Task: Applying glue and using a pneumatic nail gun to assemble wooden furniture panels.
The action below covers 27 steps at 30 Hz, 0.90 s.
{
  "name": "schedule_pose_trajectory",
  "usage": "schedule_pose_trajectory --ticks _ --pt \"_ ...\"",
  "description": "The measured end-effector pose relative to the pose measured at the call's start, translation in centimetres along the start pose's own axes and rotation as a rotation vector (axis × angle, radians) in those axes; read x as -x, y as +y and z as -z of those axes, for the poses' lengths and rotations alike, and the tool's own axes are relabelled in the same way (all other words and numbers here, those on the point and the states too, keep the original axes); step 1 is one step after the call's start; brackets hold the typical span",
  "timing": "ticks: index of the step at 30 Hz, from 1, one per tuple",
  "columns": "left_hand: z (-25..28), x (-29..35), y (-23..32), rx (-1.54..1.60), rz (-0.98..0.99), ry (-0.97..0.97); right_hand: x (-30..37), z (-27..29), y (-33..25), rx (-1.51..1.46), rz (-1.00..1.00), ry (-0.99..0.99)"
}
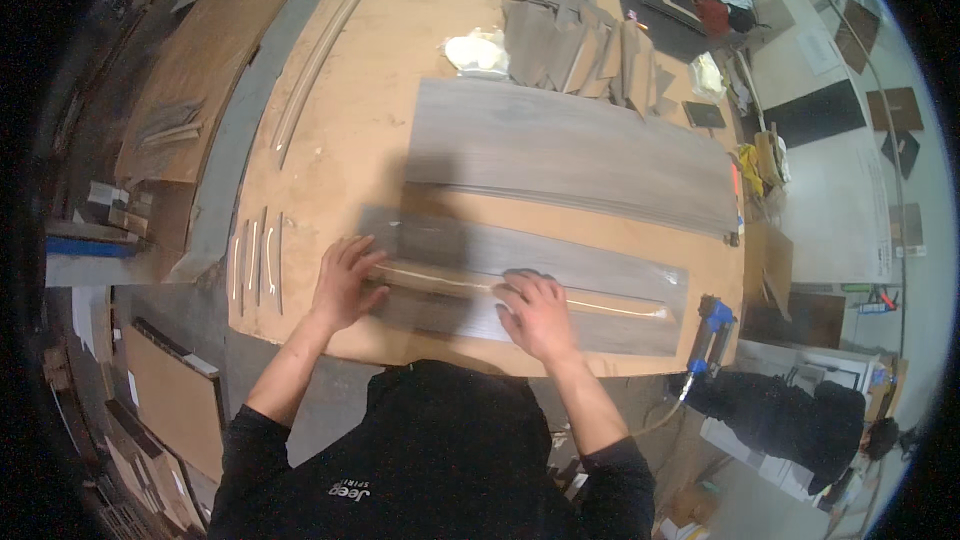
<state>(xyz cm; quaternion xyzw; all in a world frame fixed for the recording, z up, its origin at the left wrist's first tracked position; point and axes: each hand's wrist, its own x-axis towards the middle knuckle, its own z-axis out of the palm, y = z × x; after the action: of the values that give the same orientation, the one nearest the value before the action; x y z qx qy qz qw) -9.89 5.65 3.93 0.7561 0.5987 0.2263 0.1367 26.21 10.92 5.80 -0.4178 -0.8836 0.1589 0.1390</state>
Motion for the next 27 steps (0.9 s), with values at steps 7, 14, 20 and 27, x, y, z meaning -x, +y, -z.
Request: schedule_pose_trajectory --ticks 7,14,20,27 --pt "1.2 -0.8 -2.8 0.214 0.117 -0.228 -8.8 -5.9 -8.1 -0.042 0.234 -0.044" --pt "0.8 -0.3 -3.6 0.112 0.032 -0.177 -7.8 -3.7 -5.6 0.112 0.305 -0.080" --pt "0.3 -0.4 -4.3 0.094 -0.048 -0.153 -3.2 0.3 -1.4 0.220 0.218 -0.136" --pt "0.9 -0.9 -4.1 0.174 -0.040 -0.169 0.5 2.4 0.3 0.285 0.089 -0.137"
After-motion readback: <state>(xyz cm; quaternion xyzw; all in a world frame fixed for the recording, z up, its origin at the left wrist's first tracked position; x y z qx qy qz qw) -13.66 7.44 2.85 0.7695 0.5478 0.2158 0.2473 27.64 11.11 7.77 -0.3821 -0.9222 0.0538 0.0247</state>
